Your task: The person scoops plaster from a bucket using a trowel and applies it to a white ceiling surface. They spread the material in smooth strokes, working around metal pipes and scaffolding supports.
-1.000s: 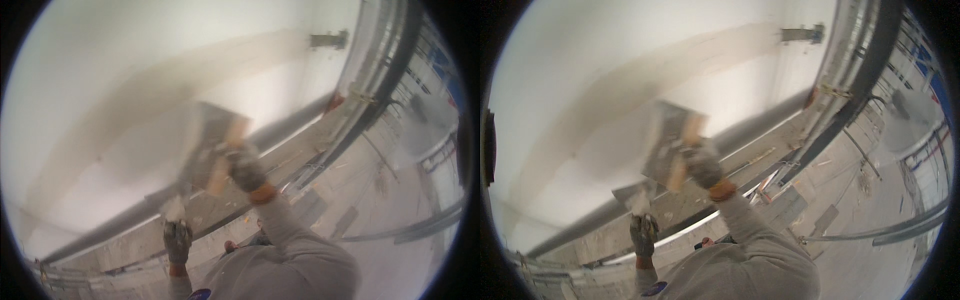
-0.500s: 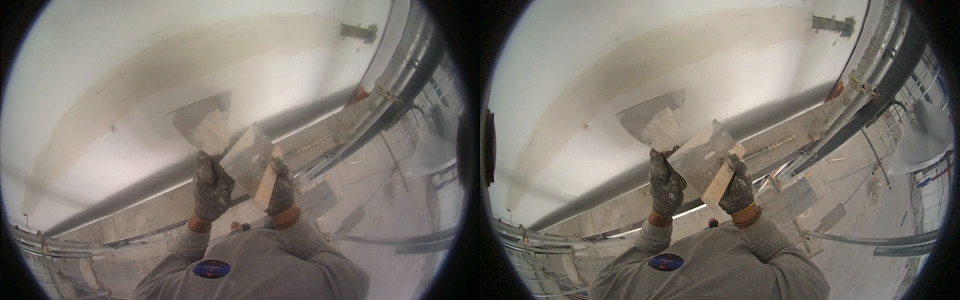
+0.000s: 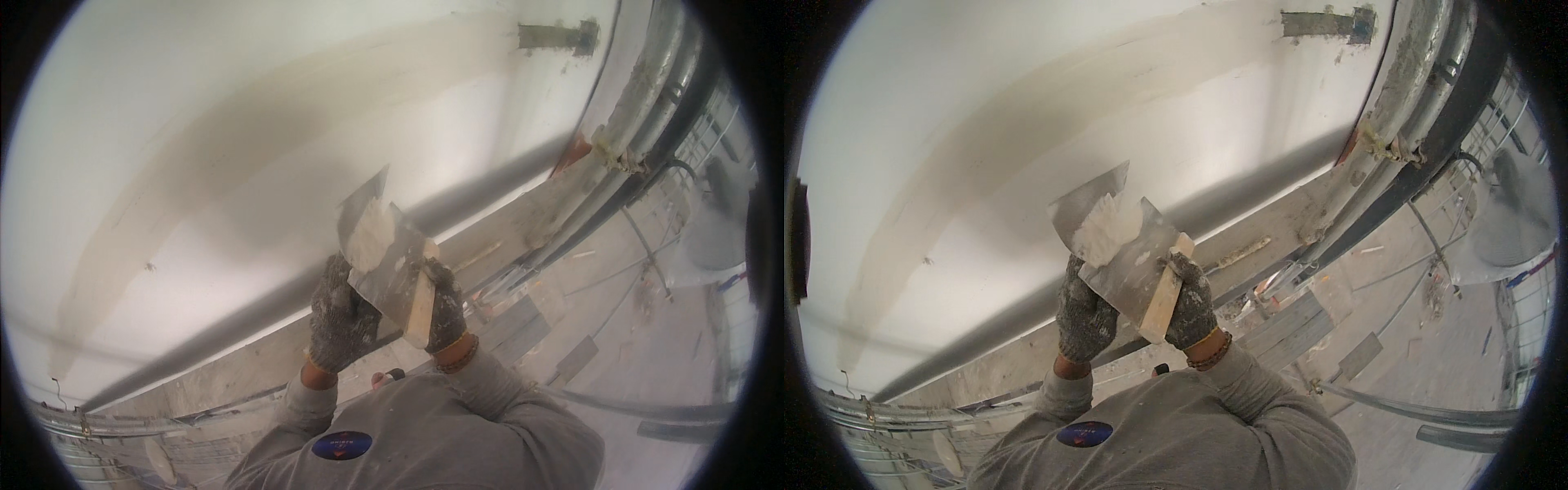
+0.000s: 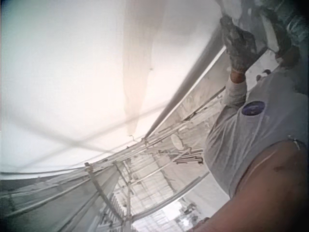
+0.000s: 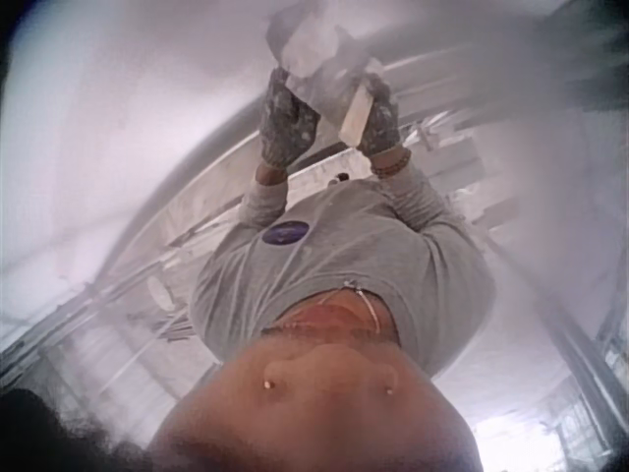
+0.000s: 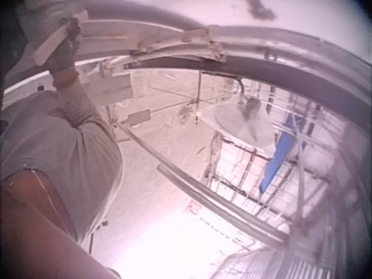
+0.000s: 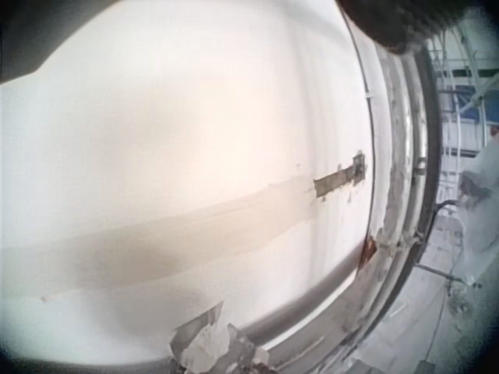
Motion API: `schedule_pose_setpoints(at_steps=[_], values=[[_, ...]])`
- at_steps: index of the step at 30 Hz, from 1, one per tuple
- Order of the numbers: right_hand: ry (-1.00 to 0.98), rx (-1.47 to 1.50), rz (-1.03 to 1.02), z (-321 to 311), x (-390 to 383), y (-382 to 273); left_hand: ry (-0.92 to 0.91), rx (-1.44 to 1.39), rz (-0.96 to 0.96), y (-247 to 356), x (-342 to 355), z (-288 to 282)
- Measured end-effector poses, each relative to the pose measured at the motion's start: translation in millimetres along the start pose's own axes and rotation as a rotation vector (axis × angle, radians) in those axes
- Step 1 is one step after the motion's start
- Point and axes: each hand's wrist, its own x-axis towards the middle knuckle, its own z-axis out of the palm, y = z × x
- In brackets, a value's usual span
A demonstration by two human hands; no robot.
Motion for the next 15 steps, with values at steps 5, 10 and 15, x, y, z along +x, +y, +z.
schedule_pose_setpoints(at_steps=[5, 10, 15], values=[[-0.02, 0.015, 0.037, -41.7, 7.1, -52.0, -0.362, 0.286, -0.009, -21.4, 31.0, 7.3], [-0.077, 0.05, -0.101, 5.2, 10.5, -134.7, -0.603, 0.468, -0.133, -96.2, -33.8, -1.8], [-0.128, -0.344, -0.815, 8.8, 86.7, -222.4, -0.45, 0.375, -0.24, -90.2, -89.0, 20.9]])
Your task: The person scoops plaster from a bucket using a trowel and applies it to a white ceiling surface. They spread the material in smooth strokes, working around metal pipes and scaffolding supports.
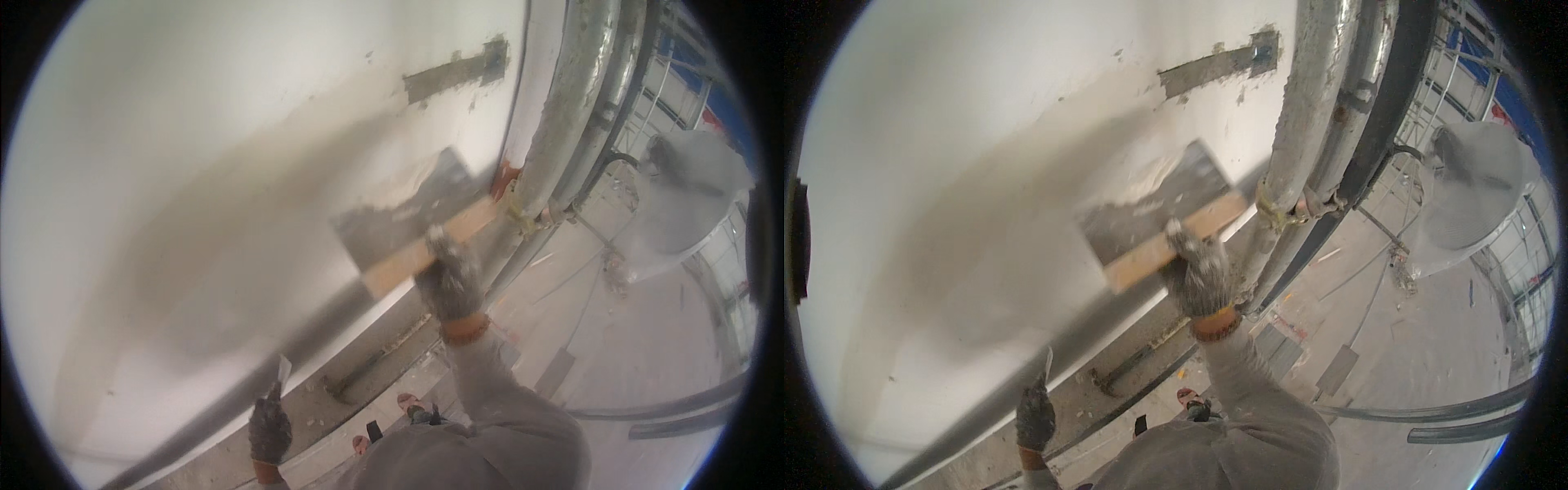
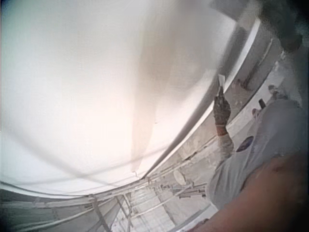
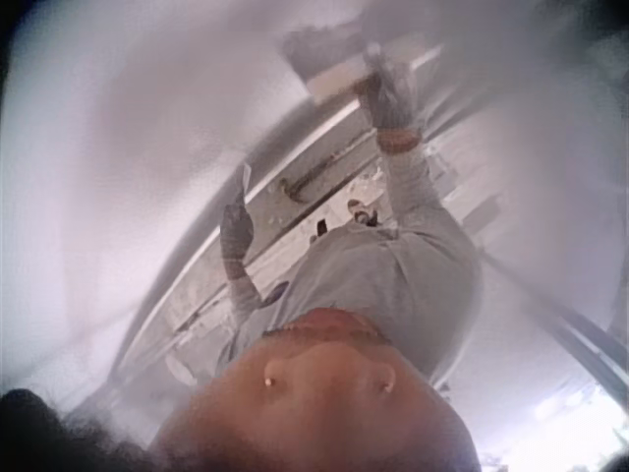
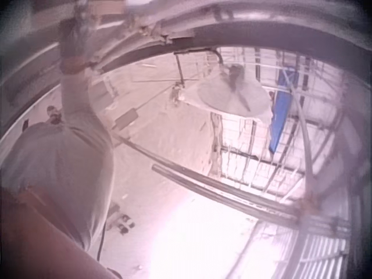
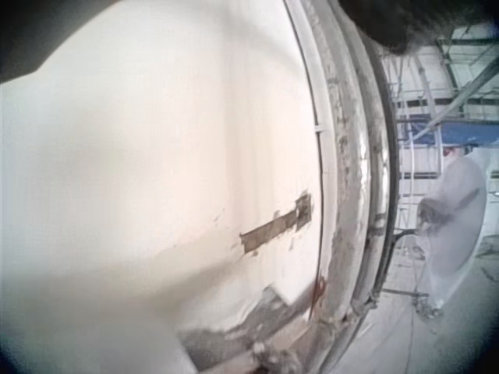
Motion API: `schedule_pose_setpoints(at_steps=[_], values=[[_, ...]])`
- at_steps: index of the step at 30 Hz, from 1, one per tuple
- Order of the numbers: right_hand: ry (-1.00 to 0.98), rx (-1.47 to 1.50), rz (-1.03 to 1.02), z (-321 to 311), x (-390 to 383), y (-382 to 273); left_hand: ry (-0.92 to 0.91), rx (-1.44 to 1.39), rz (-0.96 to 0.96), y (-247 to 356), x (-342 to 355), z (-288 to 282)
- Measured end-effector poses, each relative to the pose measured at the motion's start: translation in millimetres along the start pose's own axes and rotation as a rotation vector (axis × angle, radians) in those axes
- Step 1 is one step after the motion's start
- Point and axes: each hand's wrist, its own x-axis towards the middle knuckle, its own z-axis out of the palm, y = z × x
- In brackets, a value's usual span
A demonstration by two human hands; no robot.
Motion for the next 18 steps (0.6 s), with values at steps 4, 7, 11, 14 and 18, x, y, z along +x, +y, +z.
schedule_pose_setpoints(at_steps=[4, 7, 11, 14, 18], values=[[-0.088, -1.235, -0.742, 2.4, 109.1, -36.0, -0.147, -0.095, -0.223, 31.1, -12.3, 27.9], [0.17, -1.175, -0.583, 24.2, 188.8, -57.9, -0.182, -0.1, -0.263, 50.1, -16.2, 37.8], [0.176, -1.433, -0.596, 35.6, 248.3, -82.0, 0.002, 0.019, -0.095, 28.4, -45.4, 57.6], [0.263, -1.598, -0.603, 51.4, 268.6, -80.5, 0.013, -0.088, -0.137, 36.7, -40.9, 38.6], [0.245, -1.579, -0.643, 54.1, 284.0, -71.6, -0.058, -0.135, -0.157, 20.7, -52.3, 53.3]])
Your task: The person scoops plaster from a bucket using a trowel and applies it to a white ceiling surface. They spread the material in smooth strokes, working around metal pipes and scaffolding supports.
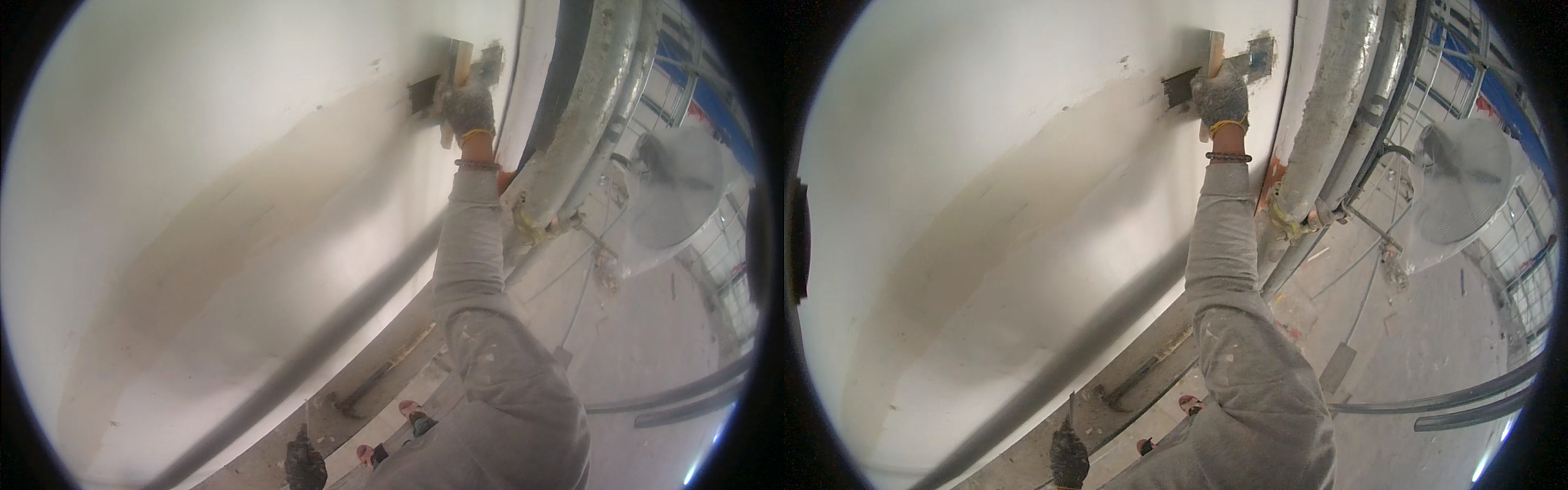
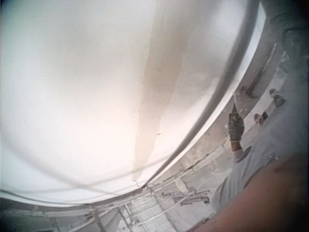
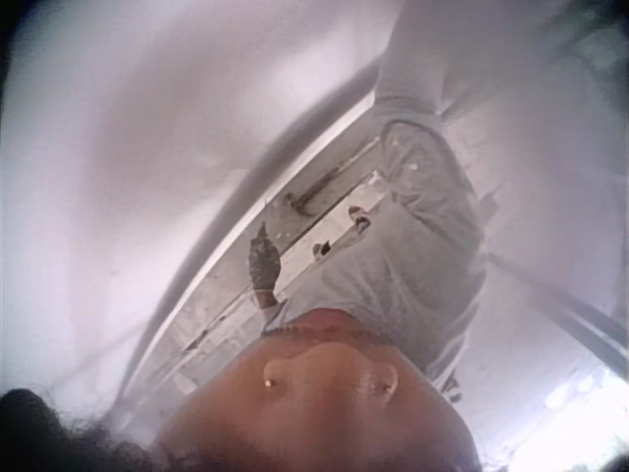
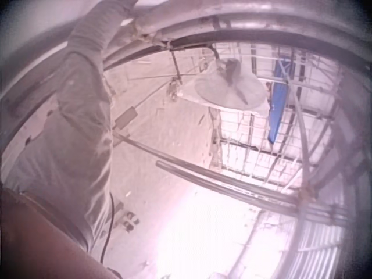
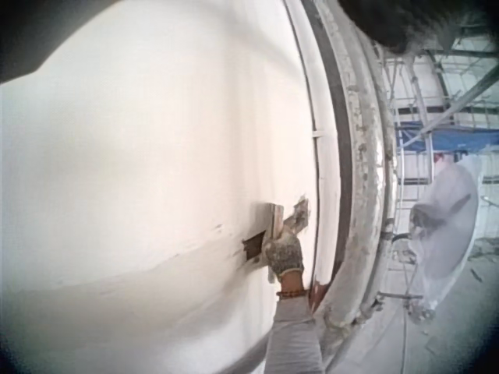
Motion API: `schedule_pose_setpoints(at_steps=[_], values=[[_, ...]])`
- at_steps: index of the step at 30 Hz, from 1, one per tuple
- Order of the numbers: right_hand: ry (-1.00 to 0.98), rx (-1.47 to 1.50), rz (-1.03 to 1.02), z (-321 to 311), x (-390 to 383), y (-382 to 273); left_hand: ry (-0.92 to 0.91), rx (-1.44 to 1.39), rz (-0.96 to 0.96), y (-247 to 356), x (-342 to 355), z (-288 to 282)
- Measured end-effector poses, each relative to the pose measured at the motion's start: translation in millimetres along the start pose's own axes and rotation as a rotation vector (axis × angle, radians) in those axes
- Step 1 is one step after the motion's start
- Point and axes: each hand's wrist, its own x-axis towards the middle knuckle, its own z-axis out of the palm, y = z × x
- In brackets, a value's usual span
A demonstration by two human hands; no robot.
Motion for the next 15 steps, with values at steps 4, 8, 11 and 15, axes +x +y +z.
schedule_pose_setpoints(at_steps=[4, 8, 11, 15], values=[[-0.043, -0.053, 0.01, 22.5, -42.2, -49.0, -0.148, -0.116, -0.084, -3.1, -9.4, -14.9], [0.097, 0.046, -0.155, 31.9, -107.9, -102.0, -0.163, -0.054, -0.067, -3.2, -7.6, -19.4], [-0.024, 0.159, -0.288, 3.5, -156.0, -129.2, -0.127, 0.011, 0.019, -21.1, -10.1, -8.8], [-0.055, 0.102, -0.011, -34.2, -115.5, -94.8, -0.147, -0.022, -0.08, -8.1, -4.1, -33.3]])
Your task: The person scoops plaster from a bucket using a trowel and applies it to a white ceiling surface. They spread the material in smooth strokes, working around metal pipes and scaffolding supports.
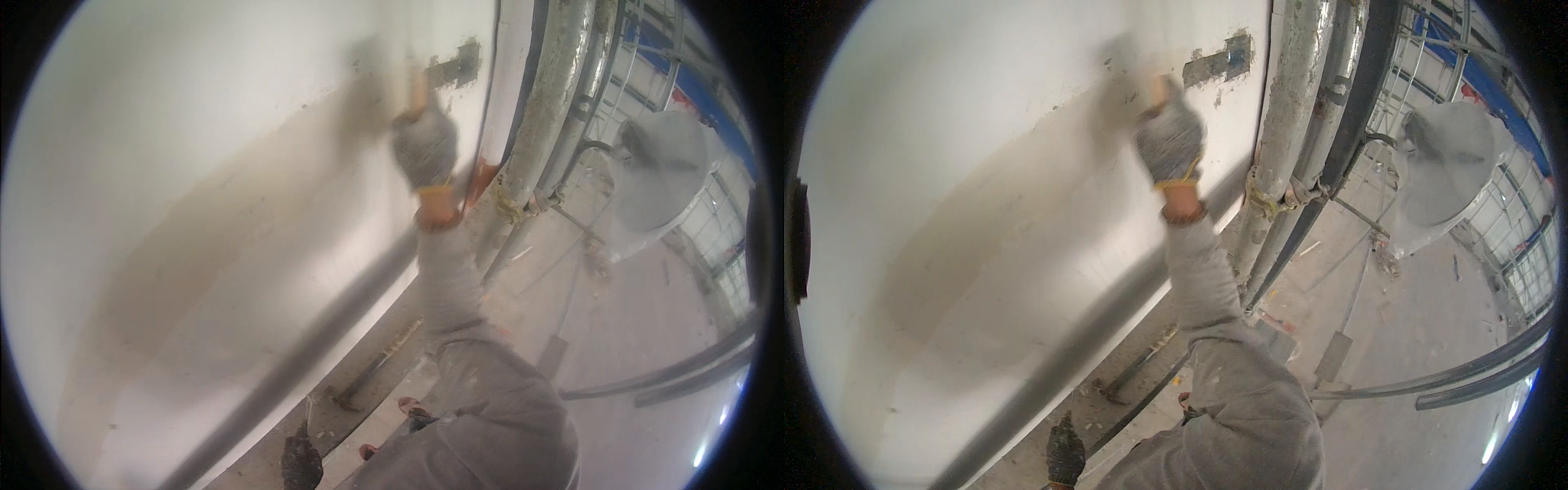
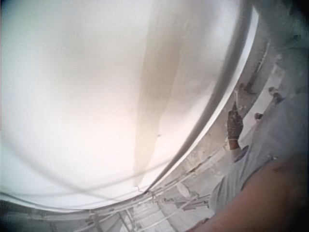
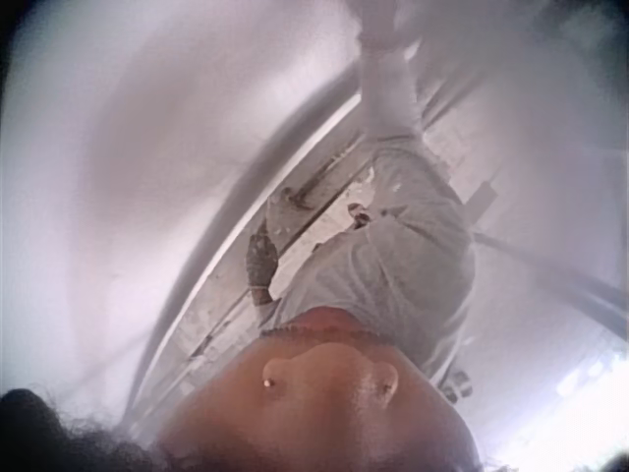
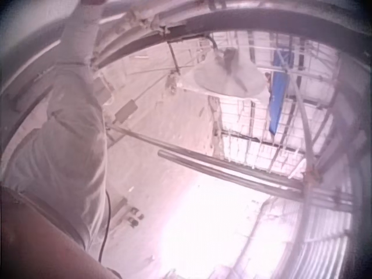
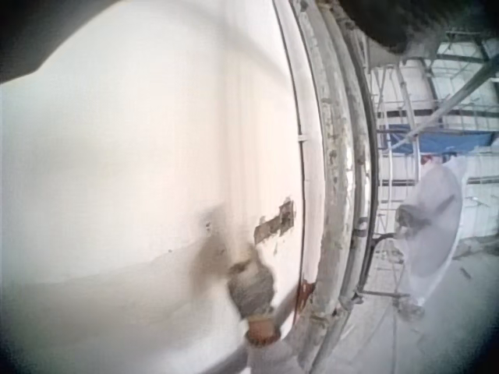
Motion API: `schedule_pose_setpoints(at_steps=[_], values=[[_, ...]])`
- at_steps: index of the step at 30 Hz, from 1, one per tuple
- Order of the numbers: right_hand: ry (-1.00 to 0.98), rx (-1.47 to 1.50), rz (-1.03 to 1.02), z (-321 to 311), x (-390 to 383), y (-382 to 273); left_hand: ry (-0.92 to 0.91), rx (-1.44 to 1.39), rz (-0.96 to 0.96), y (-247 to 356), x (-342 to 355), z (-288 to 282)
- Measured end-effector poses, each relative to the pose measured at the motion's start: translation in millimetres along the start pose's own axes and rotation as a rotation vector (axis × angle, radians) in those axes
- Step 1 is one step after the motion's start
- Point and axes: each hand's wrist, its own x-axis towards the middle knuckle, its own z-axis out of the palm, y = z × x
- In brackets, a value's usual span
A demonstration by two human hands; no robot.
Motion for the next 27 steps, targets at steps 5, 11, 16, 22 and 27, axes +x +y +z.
schedule_pose_setpoints(at_steps=[5, 11, 16, 22, 27], values=[[0.151, -0.117, 0.033, 6.8, 88.3, 90.4, 0.061, 0.03, -0.007, 0.1, -8.5, 2.5], [0.092, 0.017, -0.019, 49.5, 64.5, 84.3, 0.019, 0.145, 0.033, -44.3, -40.3, 51.2], [0.051, 0.043, 0.033, 56.4, -11.1, -3.6, 0.073, 0.036, 0.068, -18.9, -51.6, 25.0], [0.207, 0.322, -0.274, 96.4, -128.0, -73.6, 0.032, -0.011, 0.052, -12.6, -47.2, -0.9], [-0.008, 0.1, -0.301, 116.4, -259.8, -161.6, 0.156, -0.006, 0.135, -18.3, -55.0, -11.4]])
